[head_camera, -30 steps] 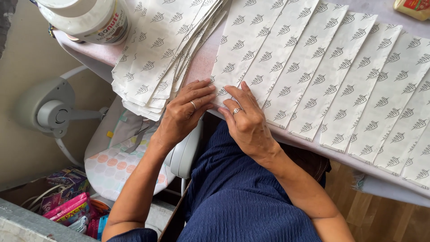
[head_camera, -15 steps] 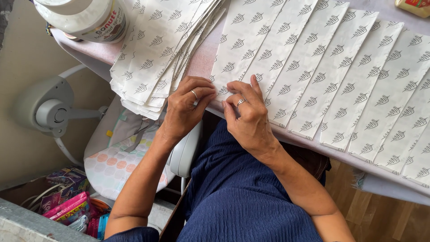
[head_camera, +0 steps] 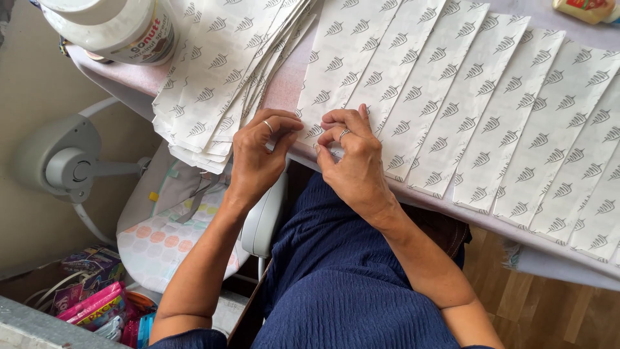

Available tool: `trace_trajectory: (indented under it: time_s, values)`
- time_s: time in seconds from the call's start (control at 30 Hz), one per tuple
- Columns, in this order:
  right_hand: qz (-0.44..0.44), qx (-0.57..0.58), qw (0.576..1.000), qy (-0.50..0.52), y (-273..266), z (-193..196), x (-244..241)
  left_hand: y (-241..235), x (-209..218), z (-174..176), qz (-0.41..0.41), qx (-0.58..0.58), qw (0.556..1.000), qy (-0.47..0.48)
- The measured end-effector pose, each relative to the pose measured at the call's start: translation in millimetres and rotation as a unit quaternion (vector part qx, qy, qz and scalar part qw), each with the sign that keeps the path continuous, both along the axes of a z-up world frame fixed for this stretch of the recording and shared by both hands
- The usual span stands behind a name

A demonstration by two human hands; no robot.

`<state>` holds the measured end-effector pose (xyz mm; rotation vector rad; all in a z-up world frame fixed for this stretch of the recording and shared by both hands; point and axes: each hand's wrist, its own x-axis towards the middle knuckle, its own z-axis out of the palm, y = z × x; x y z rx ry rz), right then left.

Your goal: The person aligns several printed paper strips on a table, applies glue from a small bottle to the edges of the strips, and then folds the ends over to secure them before stacking the finished pieces together.

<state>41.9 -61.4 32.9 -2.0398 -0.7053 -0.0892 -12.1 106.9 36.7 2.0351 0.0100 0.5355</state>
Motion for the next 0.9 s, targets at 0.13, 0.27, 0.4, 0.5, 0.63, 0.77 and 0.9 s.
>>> trace_trajectory:
  time_s: [0.13,0.27,0.4,0.5,0.63,0.77,0.9]
  values:
    - [-0.005,-0.016,1.0,-0.024,5,0,0,-1,-1,1,-0.002,0.005,1.0,-0.01]
    - [-0.016,-0.039,0.998,-0.056,8,-5,1,-5,-1,1,0.002,0.027,1.0,-0.009]
    - [0.006,-0.029,0.999,-0.014,4,-13,2,-9,-2,-2,0.021,0.04,0.999,-0.018]
    - [0.019,-0.037,0.999,-0.005,2,0,2,-14,-4,-4,0.02,0.06,0.997,-0.053]
    - [0.017,0.003,1.0,0.015,-11,-2,8,-21,-5,-17,0.019,0.082,0.991,-0.108]
    - [-0.009,0.073,0.997,-0.001,-70,21,59,-28,-3,-28,0.044,0.114,0.973,-0.194]
    - [-0.103,-0.129,0.962,-0.217,-181,25,182,-35,-6,-23,0.073,0.144,0.962,-0.219]
